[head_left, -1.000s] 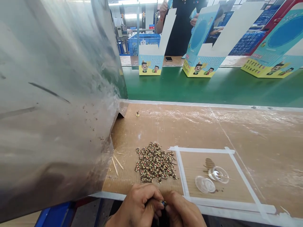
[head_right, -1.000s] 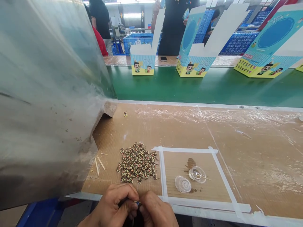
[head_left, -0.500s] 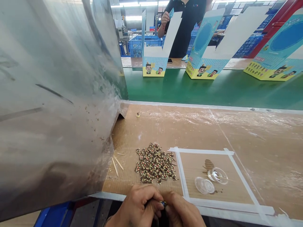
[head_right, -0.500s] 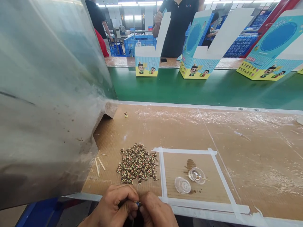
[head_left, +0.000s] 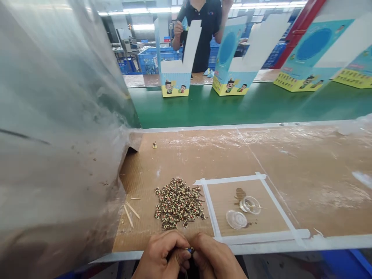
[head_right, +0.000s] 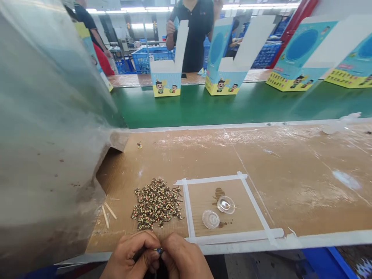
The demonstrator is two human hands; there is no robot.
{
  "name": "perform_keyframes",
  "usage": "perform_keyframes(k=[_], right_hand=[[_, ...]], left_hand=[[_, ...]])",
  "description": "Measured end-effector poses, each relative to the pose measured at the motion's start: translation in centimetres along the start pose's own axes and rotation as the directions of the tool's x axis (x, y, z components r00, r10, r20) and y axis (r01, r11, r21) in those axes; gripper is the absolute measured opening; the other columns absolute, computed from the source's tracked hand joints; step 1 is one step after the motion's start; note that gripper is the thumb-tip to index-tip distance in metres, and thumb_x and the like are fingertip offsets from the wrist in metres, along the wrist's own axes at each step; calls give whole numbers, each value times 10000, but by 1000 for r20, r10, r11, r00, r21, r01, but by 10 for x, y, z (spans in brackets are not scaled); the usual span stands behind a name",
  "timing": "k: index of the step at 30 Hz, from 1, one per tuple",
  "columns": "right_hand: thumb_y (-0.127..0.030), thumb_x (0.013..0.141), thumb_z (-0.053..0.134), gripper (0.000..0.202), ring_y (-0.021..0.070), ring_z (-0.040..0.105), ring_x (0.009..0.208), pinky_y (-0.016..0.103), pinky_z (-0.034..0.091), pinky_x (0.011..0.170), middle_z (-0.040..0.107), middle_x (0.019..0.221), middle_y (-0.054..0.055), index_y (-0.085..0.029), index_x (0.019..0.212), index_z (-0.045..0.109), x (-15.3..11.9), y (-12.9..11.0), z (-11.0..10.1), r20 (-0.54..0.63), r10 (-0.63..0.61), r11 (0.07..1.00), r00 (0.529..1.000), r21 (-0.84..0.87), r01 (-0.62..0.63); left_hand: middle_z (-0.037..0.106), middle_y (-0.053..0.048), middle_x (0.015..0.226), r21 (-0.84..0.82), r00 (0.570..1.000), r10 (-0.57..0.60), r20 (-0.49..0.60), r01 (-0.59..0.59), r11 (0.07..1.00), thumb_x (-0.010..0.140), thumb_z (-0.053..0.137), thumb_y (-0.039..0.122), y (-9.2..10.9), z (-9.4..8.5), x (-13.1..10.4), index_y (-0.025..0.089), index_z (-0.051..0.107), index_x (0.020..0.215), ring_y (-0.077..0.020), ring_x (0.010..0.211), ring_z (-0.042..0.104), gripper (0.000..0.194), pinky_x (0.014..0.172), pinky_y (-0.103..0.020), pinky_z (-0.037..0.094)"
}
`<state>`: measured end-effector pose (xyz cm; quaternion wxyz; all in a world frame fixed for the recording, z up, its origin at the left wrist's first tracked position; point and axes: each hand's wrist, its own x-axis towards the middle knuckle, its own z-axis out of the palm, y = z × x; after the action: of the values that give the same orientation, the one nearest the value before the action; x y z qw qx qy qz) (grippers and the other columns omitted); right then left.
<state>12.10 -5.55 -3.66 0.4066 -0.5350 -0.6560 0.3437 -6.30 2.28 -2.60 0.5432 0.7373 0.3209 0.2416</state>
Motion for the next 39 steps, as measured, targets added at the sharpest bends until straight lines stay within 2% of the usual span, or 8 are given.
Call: perform_keyframes(k=[4,9,14,18,23,27,34,39], right_hand=[[-180,1048,395,241,129,583,648,224,439,602,617,761,-23,-235,907,582,7,-6,0,-23,-14,999,1000,35,15],[-210,1055,413,205,106,529,569,211,363,514,549,701,-63,-259,891,526,12,2,8,-170,-138,985,976,82,153],[-261,1107,380,285,119,573,623,210,420,576,591,734,-34,-241,864,528,14,-4,0,-58,-62,996,996,53,65],[-382,1145,310,392,131,618,631,214,450,584,655,748,-2,-234,881,560,11,-2,4,-62,-39,997,997,61,43],[-430,1143,352,347,109,577,557,205,413,529,687,747,-18,-248,938,565,6,9,21,-137,4,978,991,208,24],[-414,1150,338,335,88,513,504,190,399,503,667,740,-31,-249,981,575,9,4,15,-82,31,954,996,300,-5],[-450,1143,337,358,113,565,541,224,449,546,680,768,0,-235,1063,612,7,-2,3,20,91,962,996,256,-93],[-381,1093,476,231,195,701,823,296,565,757,723,962,56,-271,1217,637,3,18,13,-71,56,983,996,180,-42]], left_hand=[[693,-33,711,12,1000,-1,23,0,1000,1034,572,268,1,-4,1,181,651,826,-133,591,645,238,572,-198,512],[691,-34,689,-27,999,-21,-34,20,999,1038,601,401,2,-3,1,178,672,808,-128,554,630,328,549,-201,497],[661,-38,660,-100,989,-119,-85,111,989,998,636,562,6,1,0,159,680,791,-129,569,617,456,569,-212,498],[666,-37,663,-257,956,-275,-106,241,936,907,716,659,14,4,1,137,711,823,-133,574,632,528,573,-218,515],[694,-21,661,-394,927,-351,-130,277,877,849,811,616,24,4,5,135,725,842,-123,588,648,489,594,-211,532],[706,-9,642,-464,915,-382,-131,284,839,821,856,582,27,4,6,133,726,845,-108,582,654,468,601,-195,535],[666,0,688,-534,912,-382,-151,250,808,799,897,520,27,8,8,131,690,757,-107,580,652,442,574,-197,545],[674,-14,704,-477,917,-352,-186,229,848,757,894,587,23,9,7,161,714,728,-131,573,643,463,557,-222,551]])
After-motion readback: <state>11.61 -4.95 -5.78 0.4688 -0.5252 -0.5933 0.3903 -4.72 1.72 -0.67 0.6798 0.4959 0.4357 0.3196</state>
